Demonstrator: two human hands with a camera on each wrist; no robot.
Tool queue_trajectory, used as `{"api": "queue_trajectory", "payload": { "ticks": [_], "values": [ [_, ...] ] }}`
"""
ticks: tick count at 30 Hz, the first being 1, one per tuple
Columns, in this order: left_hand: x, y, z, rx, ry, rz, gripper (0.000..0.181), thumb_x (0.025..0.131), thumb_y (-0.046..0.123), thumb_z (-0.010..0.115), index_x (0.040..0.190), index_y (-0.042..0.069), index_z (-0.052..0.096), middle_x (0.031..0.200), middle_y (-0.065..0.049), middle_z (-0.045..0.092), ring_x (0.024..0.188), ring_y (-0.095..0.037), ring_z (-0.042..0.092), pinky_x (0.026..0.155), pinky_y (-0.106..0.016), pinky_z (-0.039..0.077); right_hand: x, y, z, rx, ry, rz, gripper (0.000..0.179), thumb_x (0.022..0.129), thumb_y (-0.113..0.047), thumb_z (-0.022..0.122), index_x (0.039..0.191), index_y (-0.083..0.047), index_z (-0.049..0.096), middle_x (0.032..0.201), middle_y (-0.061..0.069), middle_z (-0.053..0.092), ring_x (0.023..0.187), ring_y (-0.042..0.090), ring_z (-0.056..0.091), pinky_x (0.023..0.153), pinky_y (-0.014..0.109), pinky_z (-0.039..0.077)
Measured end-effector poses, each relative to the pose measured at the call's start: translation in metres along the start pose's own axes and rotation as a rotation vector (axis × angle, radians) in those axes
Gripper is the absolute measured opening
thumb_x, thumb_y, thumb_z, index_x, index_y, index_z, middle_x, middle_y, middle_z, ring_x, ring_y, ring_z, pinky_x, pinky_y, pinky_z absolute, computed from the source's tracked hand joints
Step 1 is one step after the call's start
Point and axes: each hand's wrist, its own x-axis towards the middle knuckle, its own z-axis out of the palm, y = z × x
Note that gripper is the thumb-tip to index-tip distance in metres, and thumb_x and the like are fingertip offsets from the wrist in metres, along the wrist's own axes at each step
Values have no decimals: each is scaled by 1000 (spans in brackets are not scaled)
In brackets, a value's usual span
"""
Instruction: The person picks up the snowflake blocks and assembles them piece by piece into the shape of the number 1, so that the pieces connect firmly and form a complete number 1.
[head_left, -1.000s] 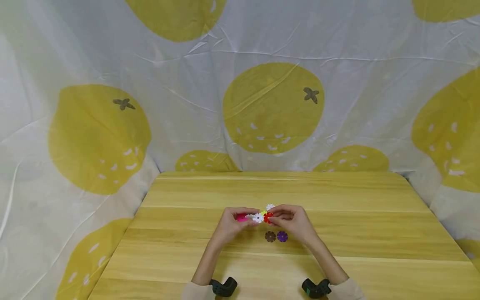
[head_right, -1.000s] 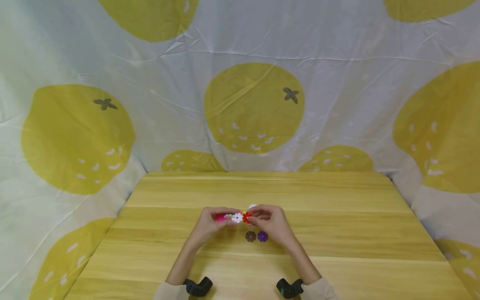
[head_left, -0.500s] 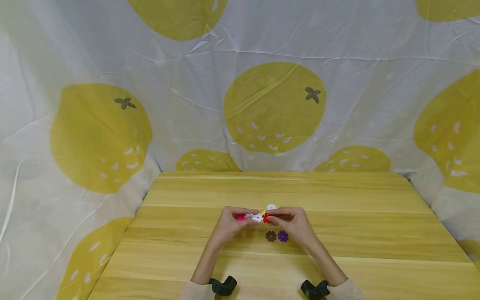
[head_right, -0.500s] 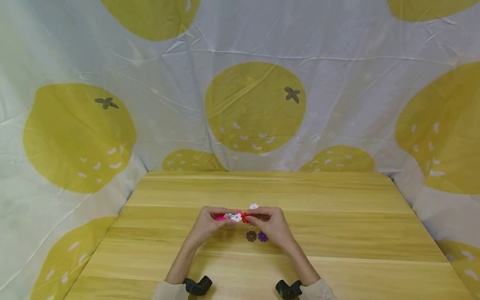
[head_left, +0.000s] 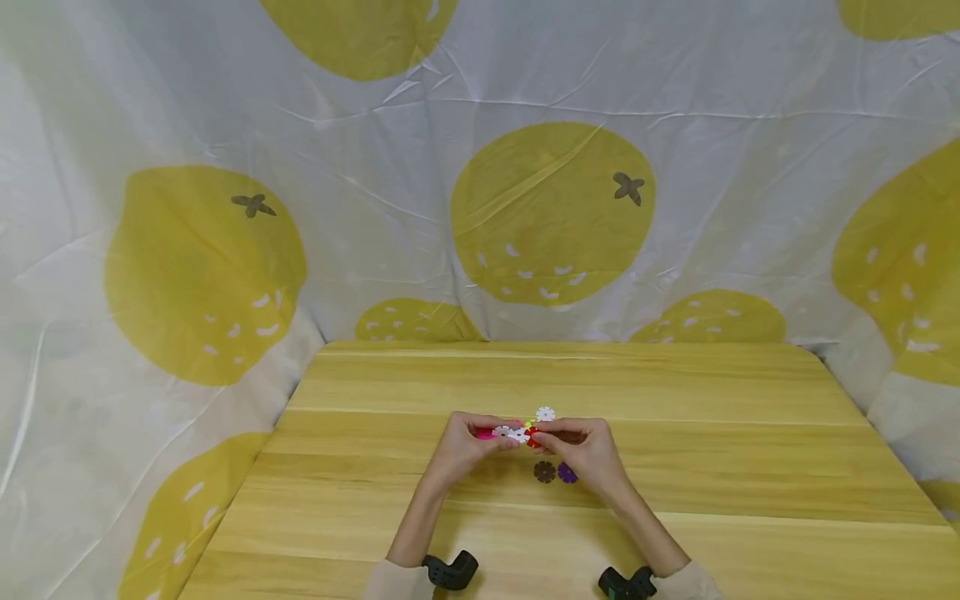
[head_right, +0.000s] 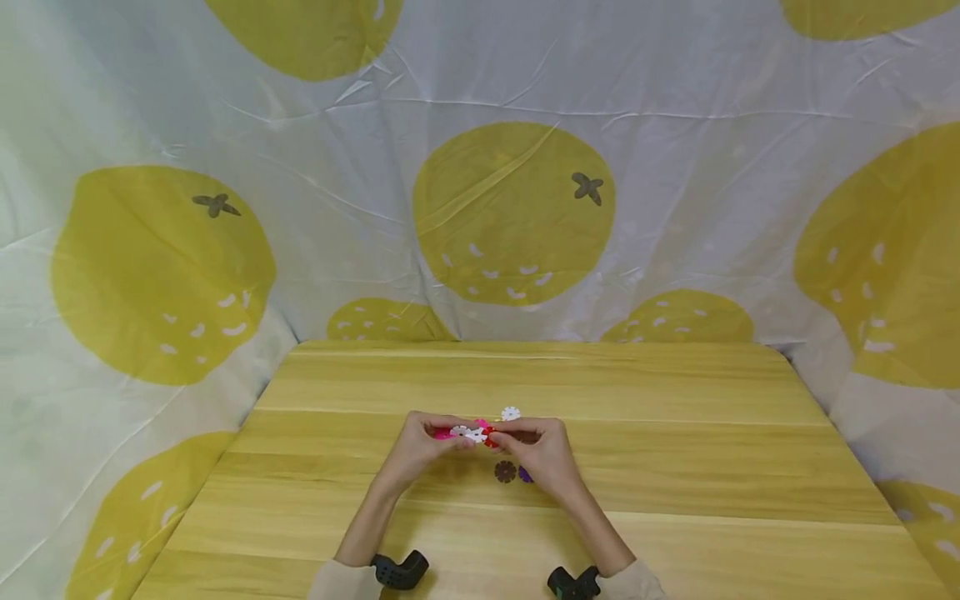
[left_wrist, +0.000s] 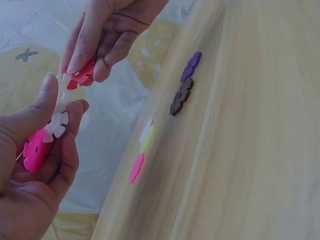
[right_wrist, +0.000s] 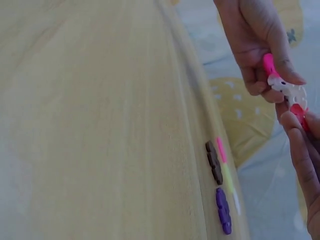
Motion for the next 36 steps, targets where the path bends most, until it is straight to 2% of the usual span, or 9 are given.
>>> {"api": "queue_trajectory", "payload": {
  "ticks": [5, 9, 15, 17, 19, 22, 25, 30, 36],
  "values": [
    [0, 3, -2, -17, -17, 7, 24, 86, 12, 84, 109, 4, 81, 110, -16, 79, 86, -8, 73, 72, -23, 58, 1, 1, -2, 3, -42, -36, 23, 97, -4, 70, 115, 9, 74, 103, 31, 75, 84, 29, 79, 74, 50, 61],
    [0, 3, -4, -8, -20, 17, 24, 87, 13, 83, 110, 4, 81, 110, -15, 79, 84, -7, 72, 72, -25, 58, 0, 2, -3, 8, -39, -35, 24, 98, -4, 69, 119, 9, 73, 108, 31, 74, 85, 22, 79, 76, 49, 61],
    [1, 0, -2, 7, -16, -11, 24, 87, 13, 83, 110, 4, 81, 111, -15, 79, 79, -5, 66, 68, -22, 53, 0, 1, -3, -15, -30, -50, 20, 96, -2, 70, 114, 7, 76, 106, 29, 75, 86, 26, 78, 76, 47, 62],
    [1, 0, -1, 26, -27, -2, 25, 88, 13, 82, 112, 5, 80, 114, -13, 79, 84, -6, 66, 71, -21, 53, 1, 1, -3, -27, -19, -46, 20, 96, -2, 71, 113, 7, 76, 105, 28, 76, 85, 30, 78, 75, 47, 62],
    [1, 1, 0, 60, -34, 24, 27, 89, 14, 82, 115, 8, 80, 117, -10, 78, 96, -10, 68, 79, -21, 54, 1, 1, -2, -39, -2, -32, 20, 96, -3, 71, 113, 6, 76, 104, 28, 76, 83, 31, 78, 74, 47, 62],
    [1, 2, 2, 117, -31, 79, 32, 89, 15, 82, 120, 13, 78, 121, -6, 77, 115, -19, 69, 95, -25, 54, 3, 1, 0, -38, 22, -1, 20, 95, -5, 73, 112, 6, 76, 102, 28, 76, 80, 28, 78, 73, 46, 62],
    [1, 2, 5, 167, -10, 126, 36, 86, 13, 84, 122, 14, 77, 123, -4, 76, 120, -24, 68, 101, -30, 54, 5, 0, 3, -23, 43, 44, 21, 95, -8, 75, 111, 6, 76, 101, 28, 77, 78, 22, 78, 72, 42, 63],
    [2, 0, 10, 203, 56, 185, 36, 82, 11, 87, 118, 13, 80, 116, -4, 78, 112, -24, 70, 94, -29, 56, 8, 0, 10, 43, 89, 173, 22, 93, -7, 76, 110, 8, 76, 99, 25, 77, 76, 23, 78, 75, 41, 64],
    [3, -3, 12, 204, 108, 173, 29, 82, 13, 88, 110, 15, 83, 108, -1, 80, 97, -18, 69, 80, -23, 53, 13, -1, 15, 27, 132, 273, 24, 92, -12, 79, 109, 5, 77, 98, 21, 79, 76, 17, 78, 76, 41, 64]
  ]
}}
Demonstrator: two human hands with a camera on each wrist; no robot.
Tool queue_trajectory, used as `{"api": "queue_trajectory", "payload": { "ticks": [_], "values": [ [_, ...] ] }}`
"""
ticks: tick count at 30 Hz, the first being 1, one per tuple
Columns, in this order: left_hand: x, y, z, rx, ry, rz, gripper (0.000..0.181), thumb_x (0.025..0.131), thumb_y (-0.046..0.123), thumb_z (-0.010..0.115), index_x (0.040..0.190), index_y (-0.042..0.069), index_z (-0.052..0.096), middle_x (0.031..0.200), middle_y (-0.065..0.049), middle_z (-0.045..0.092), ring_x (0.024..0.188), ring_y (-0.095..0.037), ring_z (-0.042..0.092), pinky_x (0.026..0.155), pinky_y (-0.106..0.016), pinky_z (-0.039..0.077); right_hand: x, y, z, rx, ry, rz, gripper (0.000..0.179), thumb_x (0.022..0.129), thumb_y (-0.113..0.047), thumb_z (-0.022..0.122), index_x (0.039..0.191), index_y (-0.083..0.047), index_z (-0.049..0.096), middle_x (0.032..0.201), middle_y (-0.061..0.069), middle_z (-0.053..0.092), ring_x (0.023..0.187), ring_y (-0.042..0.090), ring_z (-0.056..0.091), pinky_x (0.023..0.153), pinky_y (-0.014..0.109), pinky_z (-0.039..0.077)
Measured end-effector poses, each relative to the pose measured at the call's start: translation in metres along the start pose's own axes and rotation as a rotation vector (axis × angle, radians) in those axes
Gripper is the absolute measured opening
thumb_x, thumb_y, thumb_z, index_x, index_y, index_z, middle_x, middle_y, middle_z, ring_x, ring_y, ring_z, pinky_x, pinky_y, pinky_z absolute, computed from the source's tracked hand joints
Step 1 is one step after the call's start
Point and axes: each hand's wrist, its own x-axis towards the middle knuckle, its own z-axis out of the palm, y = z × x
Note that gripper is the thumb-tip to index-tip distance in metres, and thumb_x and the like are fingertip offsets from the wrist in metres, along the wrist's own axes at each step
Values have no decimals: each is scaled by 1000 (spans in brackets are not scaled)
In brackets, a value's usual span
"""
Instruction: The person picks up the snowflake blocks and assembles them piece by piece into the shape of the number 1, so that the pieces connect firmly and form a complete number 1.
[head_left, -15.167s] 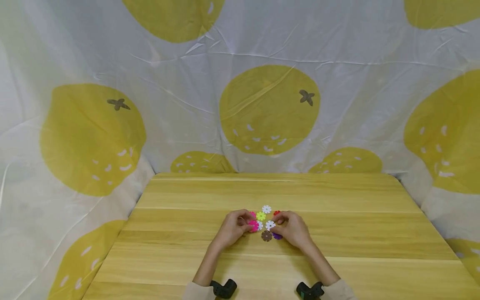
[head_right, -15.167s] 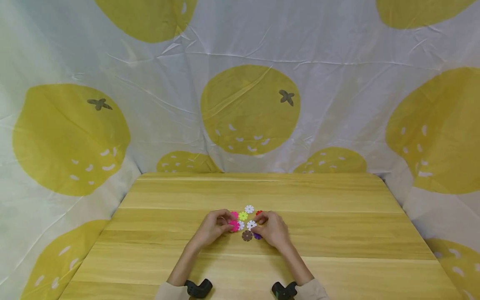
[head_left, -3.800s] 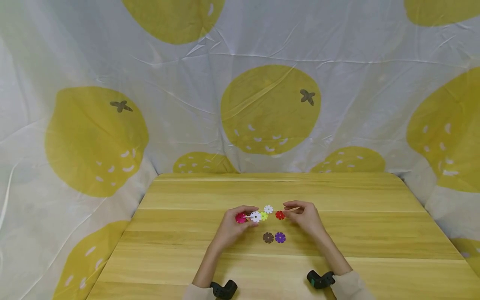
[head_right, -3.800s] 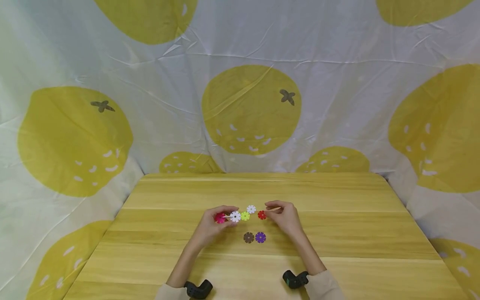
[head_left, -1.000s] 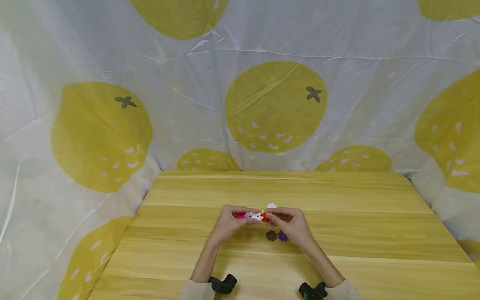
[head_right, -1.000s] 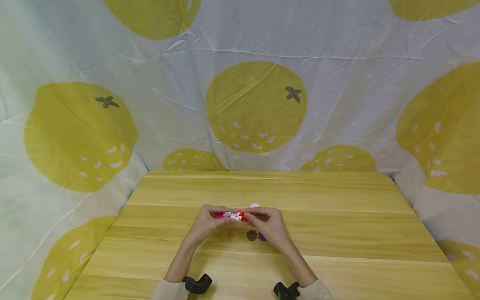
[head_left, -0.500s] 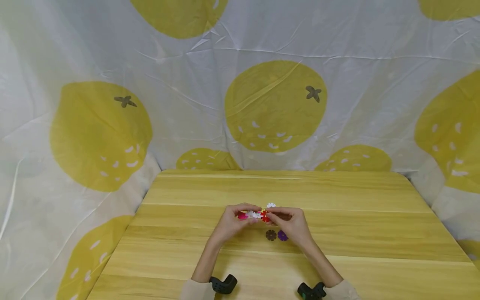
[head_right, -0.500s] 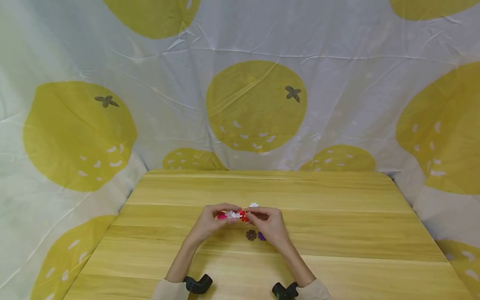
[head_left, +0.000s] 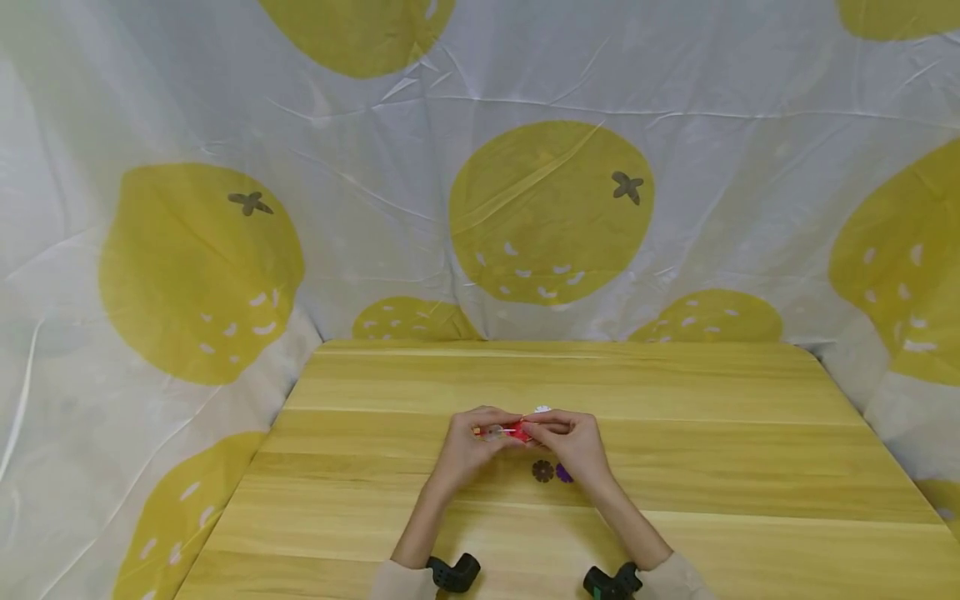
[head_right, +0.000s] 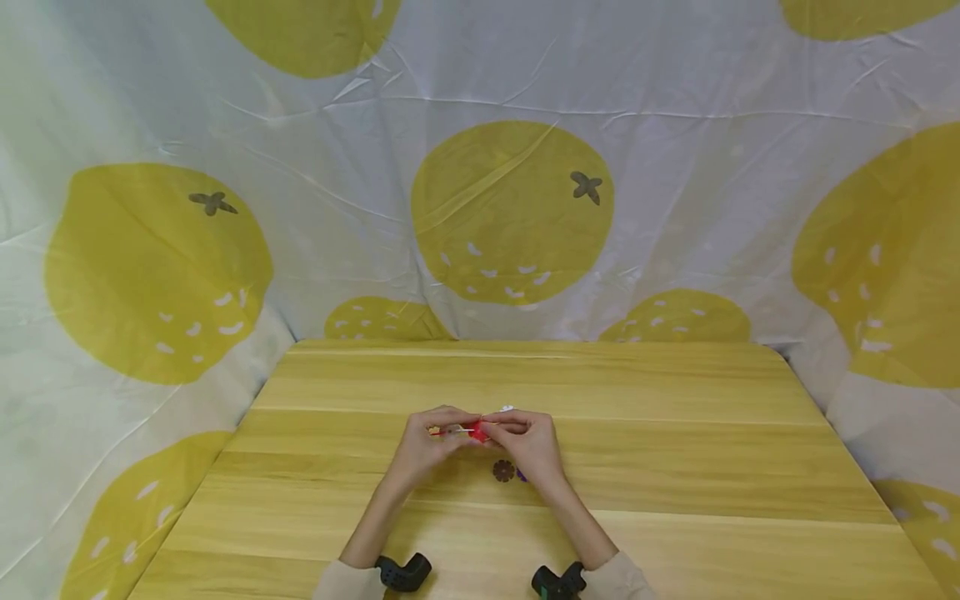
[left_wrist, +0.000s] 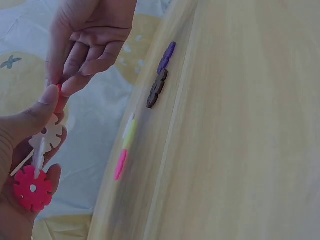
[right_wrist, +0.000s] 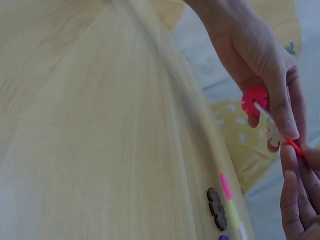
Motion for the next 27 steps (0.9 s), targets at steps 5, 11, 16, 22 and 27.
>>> {"api": "queue_trajectory", "payload": {
  "ticks": [5, 11, 16, 22, 27],
  "values": [
    [0, -1, 0, 12, -11, 1, 30, 82, 12, 87, 112, 13, 82, 108, -2, 80, 101, -20, 71, 83, -23, 55, 2, -2, 1, -15, 17, 43, 24, 92, -14, 79, 108, 3, 78, 98, 19, 80, 78, 14, 77, 74, 35, 64],
    [0, -4, -2, 2, 12, -17, 30, 82, 10, 88, 111, 11, 82, 106, -6, 80, 103, -24, 73, 88, -24, 57, 9, -2, -5, -55, 31, 35, 27, 94, -13, 77, 114, 5, 75, 104, 19, 79, 87, 20, 77, 81, 35, 63],
    [1, -7, -7, -3, 40, -81, 31, 78, 11, 90, 108, 9, 82, 104, -7, 80, 102, -25, 72, 90, -26, 55, 17, 1, -13, -234, 57, 10, 24, 90, -3, 79, 112, 4, 76, 104, 20, 78, 89, 23, 76, 75, 24, 60],
    [0, -8, -13, 22, 36, -126, 29, 78, 12, 91, 105, 12, 83, 102, -5, 80, 101, -20, 71, 88, -24, 55, 25, 8, -11, -384, -11, 12, 27, 83, 4, 82, 109, 6, 76, 102, 23, 77, 82, 22, 73, 65, 21, 56],
    [-1, -9, -15, 17, 6, -104, 28, 80, 12, 90, 107, 12, 83, 104, -6, 80, 100, -18, 71, 84, -22, 55, 31, 9, -6, -524, 0, -2, 27, 79, 1, 85, 106, 1, 79, 98, 15, 77, 79, 17, 69, 66, 25, 56]
  ]
}}
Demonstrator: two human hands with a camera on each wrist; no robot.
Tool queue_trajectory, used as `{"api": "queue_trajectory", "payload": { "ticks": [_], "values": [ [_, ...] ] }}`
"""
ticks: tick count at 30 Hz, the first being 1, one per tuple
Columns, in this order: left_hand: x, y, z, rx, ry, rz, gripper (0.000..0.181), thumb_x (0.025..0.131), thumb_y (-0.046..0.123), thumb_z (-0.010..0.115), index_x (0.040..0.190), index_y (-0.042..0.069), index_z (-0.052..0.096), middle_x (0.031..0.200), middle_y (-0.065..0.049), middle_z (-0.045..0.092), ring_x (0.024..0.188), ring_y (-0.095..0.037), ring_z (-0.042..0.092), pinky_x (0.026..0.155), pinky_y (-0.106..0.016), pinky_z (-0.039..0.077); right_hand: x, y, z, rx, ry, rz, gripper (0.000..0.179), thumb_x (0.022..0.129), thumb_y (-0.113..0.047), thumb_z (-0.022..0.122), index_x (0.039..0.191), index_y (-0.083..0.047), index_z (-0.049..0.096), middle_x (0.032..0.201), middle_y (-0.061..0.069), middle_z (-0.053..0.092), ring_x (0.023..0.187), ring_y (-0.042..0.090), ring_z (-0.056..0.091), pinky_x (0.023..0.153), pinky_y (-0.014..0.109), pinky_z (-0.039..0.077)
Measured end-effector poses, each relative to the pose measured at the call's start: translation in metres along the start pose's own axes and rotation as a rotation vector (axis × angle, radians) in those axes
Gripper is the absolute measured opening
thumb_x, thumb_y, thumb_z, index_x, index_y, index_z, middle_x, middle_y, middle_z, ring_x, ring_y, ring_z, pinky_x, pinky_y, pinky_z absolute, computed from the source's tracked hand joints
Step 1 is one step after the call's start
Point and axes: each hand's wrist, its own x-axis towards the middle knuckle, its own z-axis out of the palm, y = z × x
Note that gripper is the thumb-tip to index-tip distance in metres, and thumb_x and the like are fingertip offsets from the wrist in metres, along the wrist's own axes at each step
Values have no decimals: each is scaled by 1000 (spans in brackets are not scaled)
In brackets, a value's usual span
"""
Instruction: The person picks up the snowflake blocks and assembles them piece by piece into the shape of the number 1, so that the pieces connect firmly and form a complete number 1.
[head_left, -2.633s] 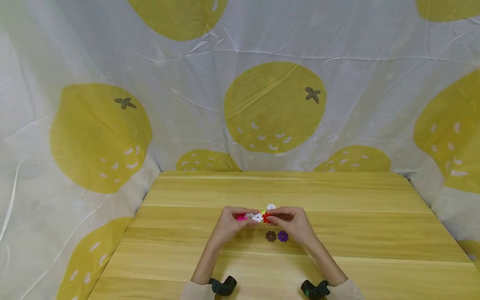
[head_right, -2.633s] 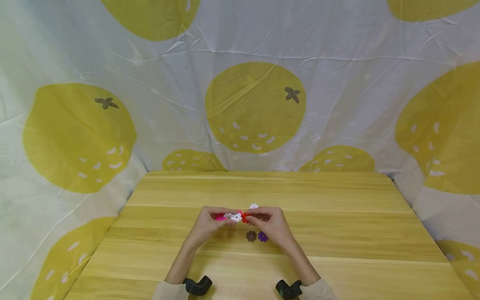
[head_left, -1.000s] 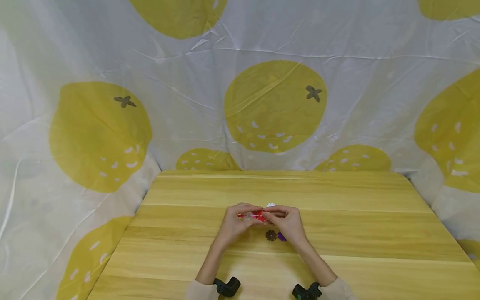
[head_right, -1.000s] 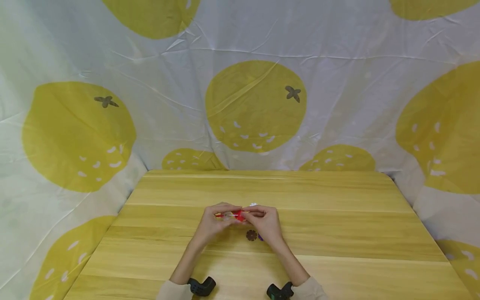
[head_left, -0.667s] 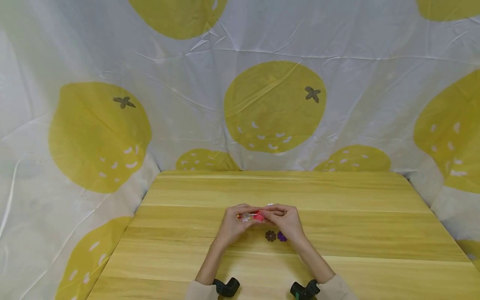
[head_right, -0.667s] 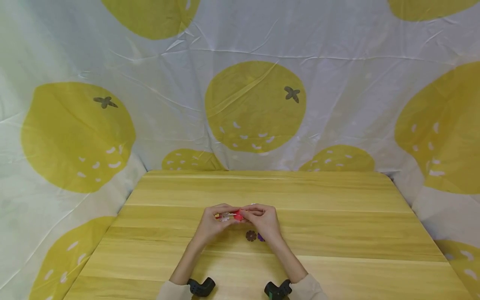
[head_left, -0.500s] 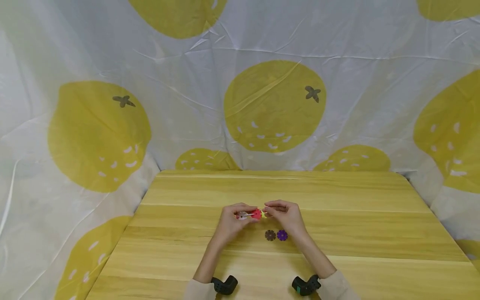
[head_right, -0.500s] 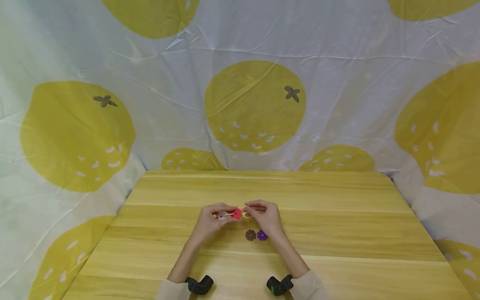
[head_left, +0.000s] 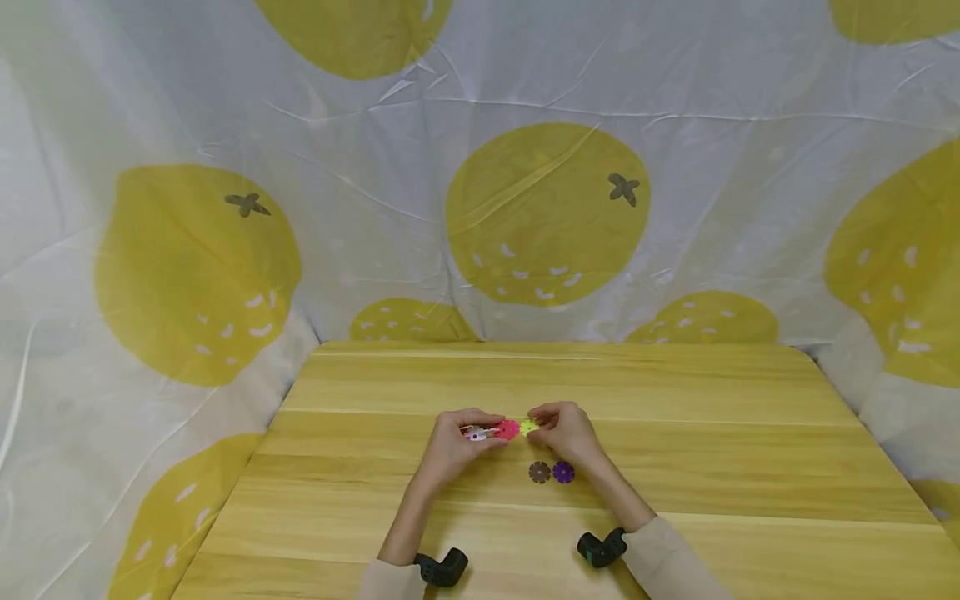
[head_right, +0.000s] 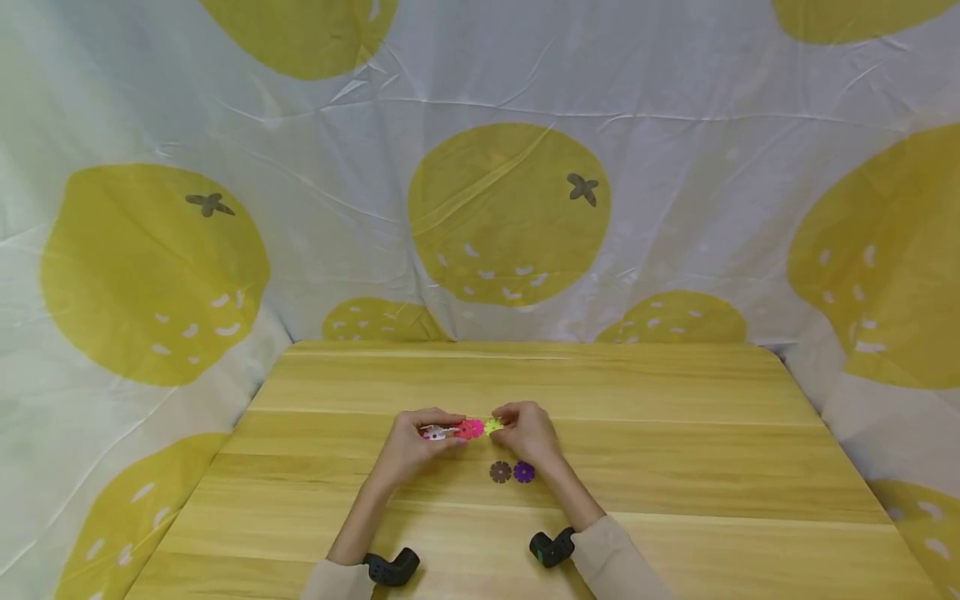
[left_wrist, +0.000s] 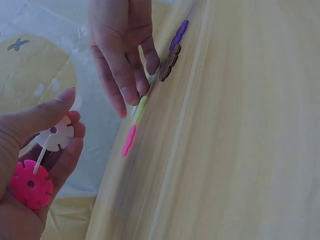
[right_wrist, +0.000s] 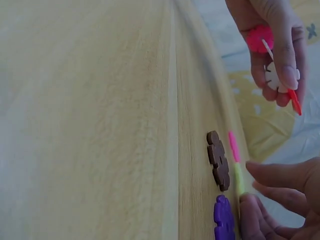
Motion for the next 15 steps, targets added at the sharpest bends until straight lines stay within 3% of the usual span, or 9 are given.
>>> {"api": "queue_trajectory", "payload": {
  "ticks": [10, 15],
  "values": [
    [-1, -1, 1, -26, -45, -18, 31, 81, 14, 89, 111, 16, 82, 108, -4, 79, 98, -15, 69, 80, -20, 54, 1, -3, 1, -195, -10, -54, 22, 73, -3, 92, 90, -6, 78, 85, 6, 72, 78, 14, 64, 72, 34, 54],
    [0, -1, 1, -78, -64, -21, 33, 80, 16, 90, 112, 15, 82, 111, -7, 79, 100, -17, 70, 81, -21, 54, -6, -3, -6, -127, -8, -49, 23, 76, 1, 88, 90, -6, 72, 80, 5, 69, 70, 13, 63, 65, 28, 52]
  ]
}}
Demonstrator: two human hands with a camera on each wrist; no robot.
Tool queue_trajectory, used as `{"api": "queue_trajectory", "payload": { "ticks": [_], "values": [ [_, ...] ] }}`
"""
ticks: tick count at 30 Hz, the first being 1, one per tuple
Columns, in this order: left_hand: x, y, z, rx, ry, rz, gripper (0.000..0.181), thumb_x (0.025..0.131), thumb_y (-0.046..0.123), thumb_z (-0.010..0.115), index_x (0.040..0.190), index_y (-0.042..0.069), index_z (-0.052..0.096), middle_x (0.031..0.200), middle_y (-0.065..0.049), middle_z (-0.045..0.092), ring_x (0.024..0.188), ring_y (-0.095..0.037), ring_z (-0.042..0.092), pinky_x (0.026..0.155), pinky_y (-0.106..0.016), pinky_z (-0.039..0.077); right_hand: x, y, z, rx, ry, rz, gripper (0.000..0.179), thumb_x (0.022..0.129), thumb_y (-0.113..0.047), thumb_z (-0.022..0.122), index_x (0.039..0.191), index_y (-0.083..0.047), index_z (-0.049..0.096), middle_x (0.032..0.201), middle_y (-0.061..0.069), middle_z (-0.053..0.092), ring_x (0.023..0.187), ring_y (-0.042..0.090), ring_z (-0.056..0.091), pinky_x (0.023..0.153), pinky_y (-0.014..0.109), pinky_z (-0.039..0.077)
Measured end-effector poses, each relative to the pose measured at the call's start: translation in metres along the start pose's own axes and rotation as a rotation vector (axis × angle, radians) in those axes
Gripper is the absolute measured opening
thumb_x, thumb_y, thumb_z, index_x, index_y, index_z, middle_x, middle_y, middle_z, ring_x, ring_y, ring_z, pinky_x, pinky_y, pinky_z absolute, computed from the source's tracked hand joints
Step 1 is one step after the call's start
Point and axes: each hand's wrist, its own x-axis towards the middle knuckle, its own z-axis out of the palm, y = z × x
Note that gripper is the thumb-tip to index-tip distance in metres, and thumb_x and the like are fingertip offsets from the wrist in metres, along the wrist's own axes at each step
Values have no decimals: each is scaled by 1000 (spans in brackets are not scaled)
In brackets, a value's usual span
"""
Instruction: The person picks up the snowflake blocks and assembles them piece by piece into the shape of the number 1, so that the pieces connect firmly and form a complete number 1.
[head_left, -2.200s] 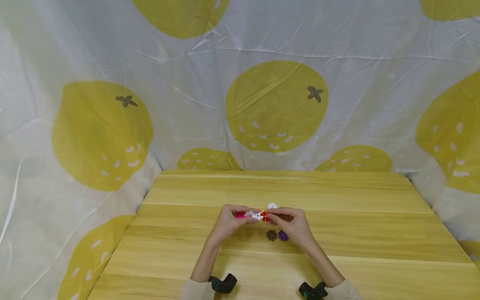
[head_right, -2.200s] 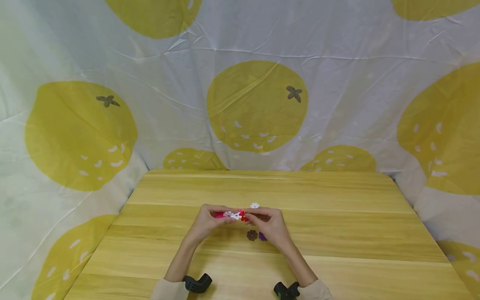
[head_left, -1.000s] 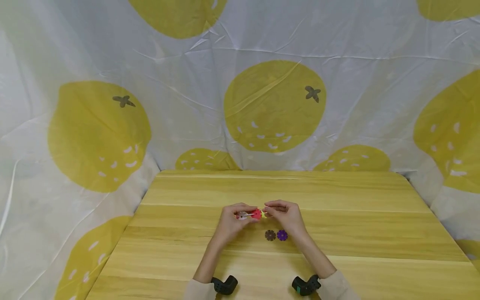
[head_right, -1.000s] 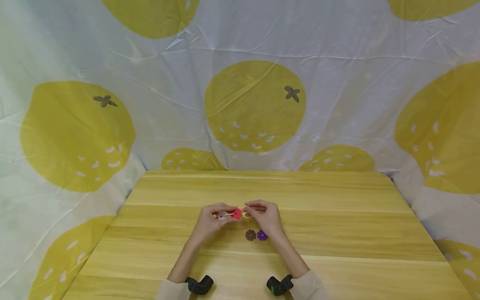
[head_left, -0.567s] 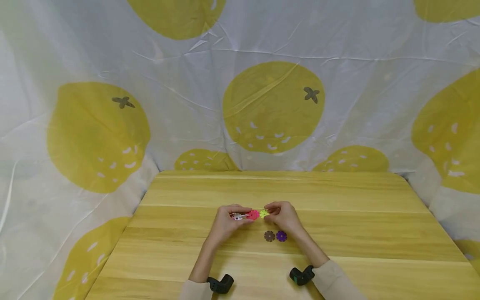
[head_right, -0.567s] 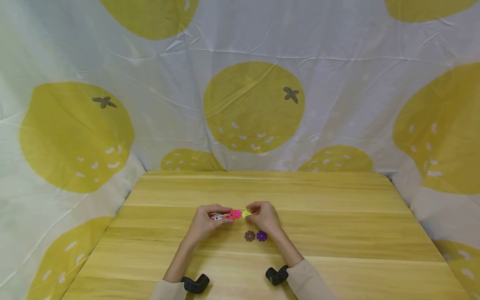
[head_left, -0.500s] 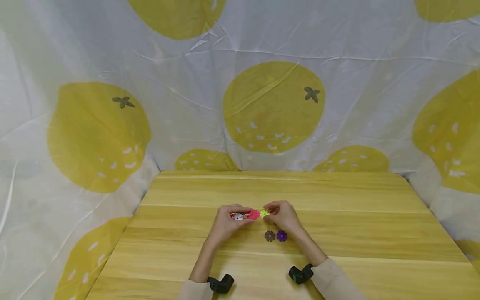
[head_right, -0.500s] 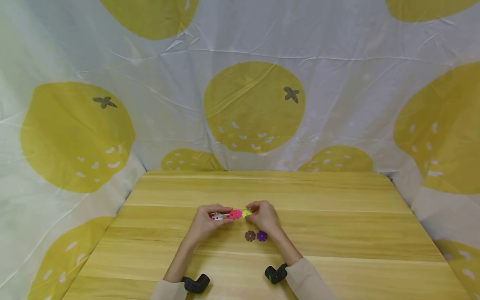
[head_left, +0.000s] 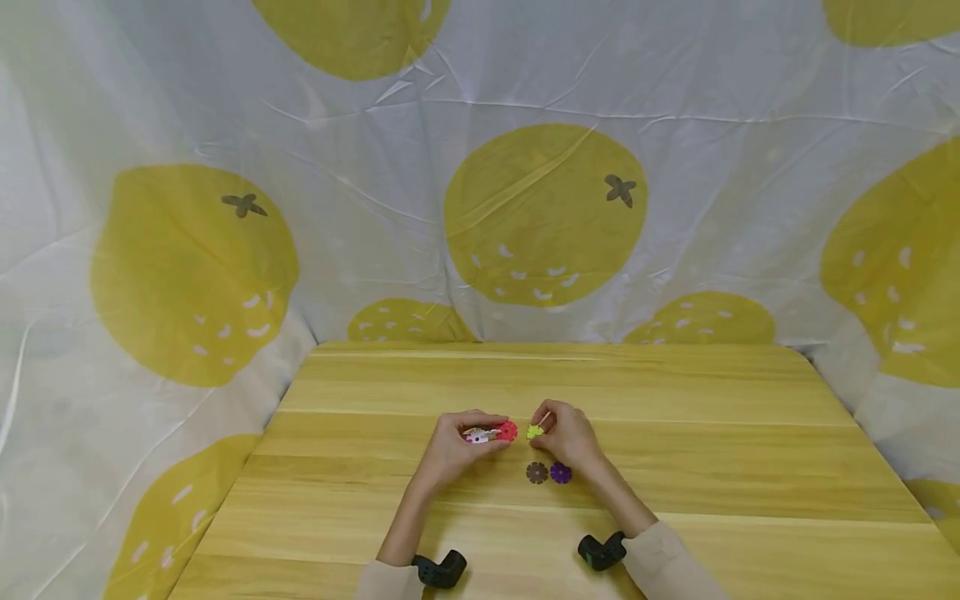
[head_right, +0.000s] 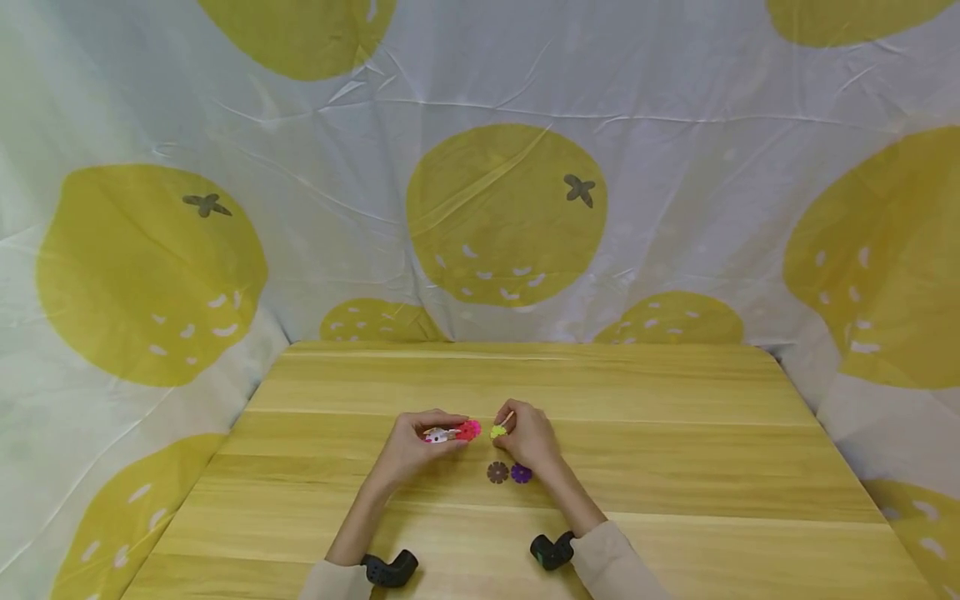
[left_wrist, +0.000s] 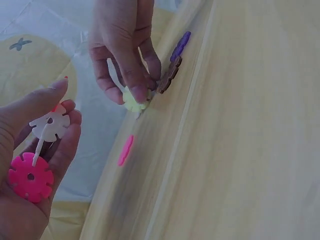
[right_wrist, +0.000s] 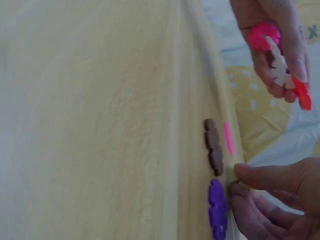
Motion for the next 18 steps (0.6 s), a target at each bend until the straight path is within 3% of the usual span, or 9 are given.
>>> {"api": "queue_trajectory", "payload": {
  "ticks": [4, 9, 15, 18],
  "values": [
    [1, 0, 1, -38, -18, 3, 33, 81, 13, 89, 113, 14, 81, 114, -9, 78, 101, -18, 71, 82, -21, 56, -7, 2, -10, 209, -53, 15, 17, 84, 4, 81, 99, 1, 73, 81, 11, 71, 66, 19, 70, 62, 28, 59],
    [1, 2, 4, -41, -29, 24, 33, 80, 13, 90, 112, 11, 81, 110, -10, 79, 99, -16, 70, 81, -21, 55, -16, 7, -22, 413, -101, 20, 24, 89, -4, 79, 110, 6, 73, 89, 17, 73, 76, 26, 76, 70, 33, 63],
    [0, 4, 6, -34, -21, 51, 31, 80, 13, 89, 110, 7, 82, 106, -13, 79, 96, -15, 69, 79, -21, 55, -26, 8, -26, 478, -120, -107, 25, 94, -7, 75, 116, 4, 73, 98, 24, 75, 88, 39, 77, 77, 41, 64],
    [0, 5, 6, -30, -32, 50, 29, 81, 13, 88, 109, 7, 82, 106, -12, 79, 97, -14, 69, 80, -21, 56, -29, 6, -25, 464, -108, -153, 25, 95, -7, 74, 118, 4, 73, 98, 22, 75, 87, 38, 77, 76, 40, 64]
  ]
}}
